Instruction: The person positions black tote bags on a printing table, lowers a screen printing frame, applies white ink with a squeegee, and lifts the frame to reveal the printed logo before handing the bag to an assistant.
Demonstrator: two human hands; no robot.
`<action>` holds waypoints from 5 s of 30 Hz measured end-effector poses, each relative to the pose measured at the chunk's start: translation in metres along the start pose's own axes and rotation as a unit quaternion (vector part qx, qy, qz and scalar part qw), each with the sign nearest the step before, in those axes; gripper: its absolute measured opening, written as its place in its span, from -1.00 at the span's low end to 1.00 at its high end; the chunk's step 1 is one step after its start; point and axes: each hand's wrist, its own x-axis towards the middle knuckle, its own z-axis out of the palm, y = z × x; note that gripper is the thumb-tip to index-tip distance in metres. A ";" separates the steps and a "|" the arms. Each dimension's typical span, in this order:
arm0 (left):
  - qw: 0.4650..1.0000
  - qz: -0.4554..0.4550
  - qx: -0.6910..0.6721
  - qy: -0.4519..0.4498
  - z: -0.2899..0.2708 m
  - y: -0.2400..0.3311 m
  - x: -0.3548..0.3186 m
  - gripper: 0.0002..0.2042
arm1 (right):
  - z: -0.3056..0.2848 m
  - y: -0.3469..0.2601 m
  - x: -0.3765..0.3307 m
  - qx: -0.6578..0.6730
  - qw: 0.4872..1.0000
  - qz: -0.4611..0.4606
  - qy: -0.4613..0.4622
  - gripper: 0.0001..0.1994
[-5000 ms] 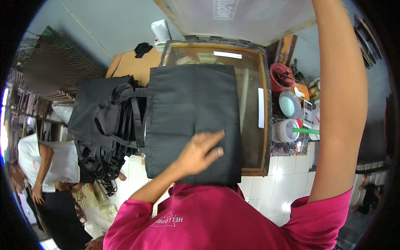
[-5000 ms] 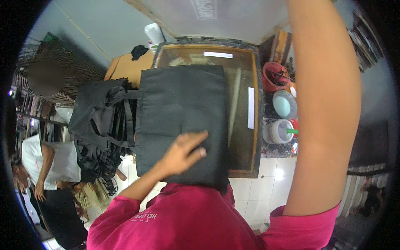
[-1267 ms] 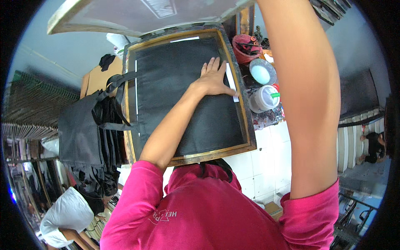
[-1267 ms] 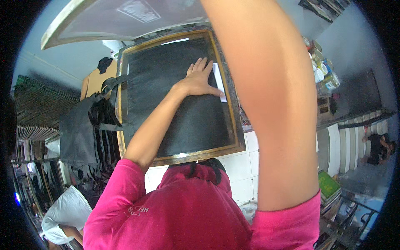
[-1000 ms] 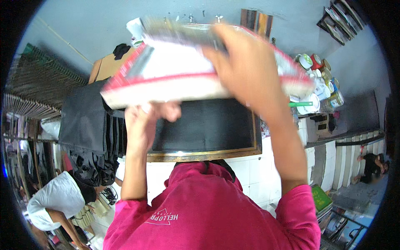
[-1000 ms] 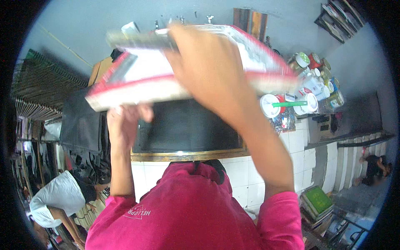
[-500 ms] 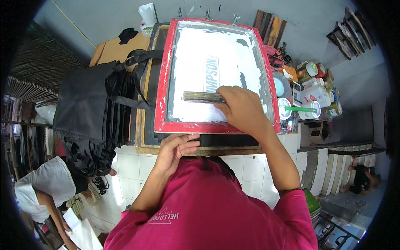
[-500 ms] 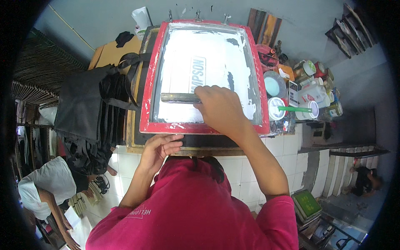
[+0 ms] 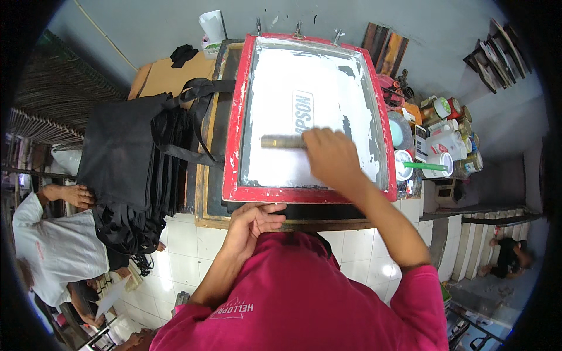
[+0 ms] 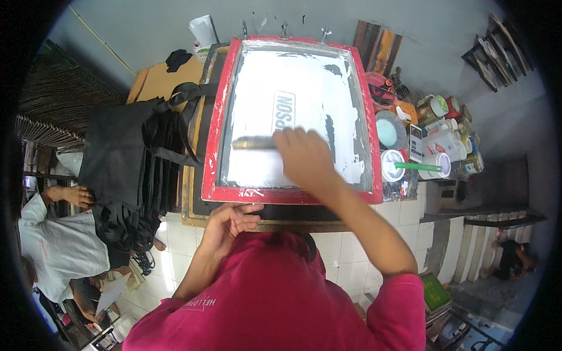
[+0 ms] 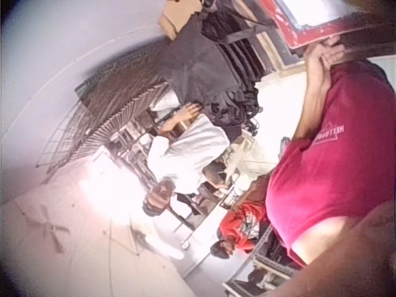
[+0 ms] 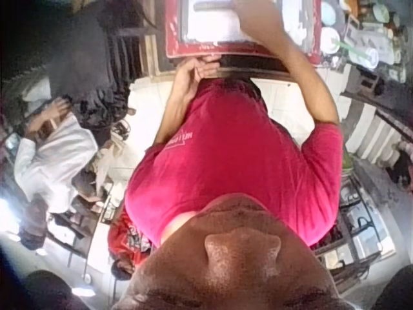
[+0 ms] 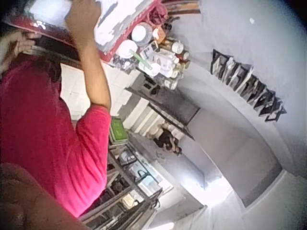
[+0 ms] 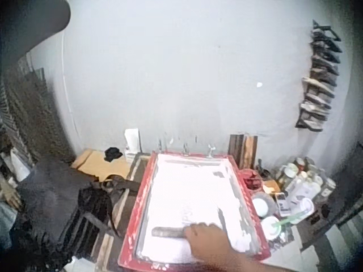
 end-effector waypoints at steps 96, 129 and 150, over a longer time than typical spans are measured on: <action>0.472 0.631 0.604 0.118 0.023 0.072 0.007 0.05 | -0.054 -0.015 -0.051 0.017 0.961 -0.008 0.275 -0.60; 0.483 0.509 0.582 0.412 -0.156 0.048 0.019 -0.40 | -0.254 0.122 0.192 -0.012 0.961 0.101 0.256 -0.25; 0.351 0.398 0.690 0.492 -0.219 0.338 -0.130 -0.60 | -0.265 0.140 0.226 0.063 0.972 0.096 0.206 -0.35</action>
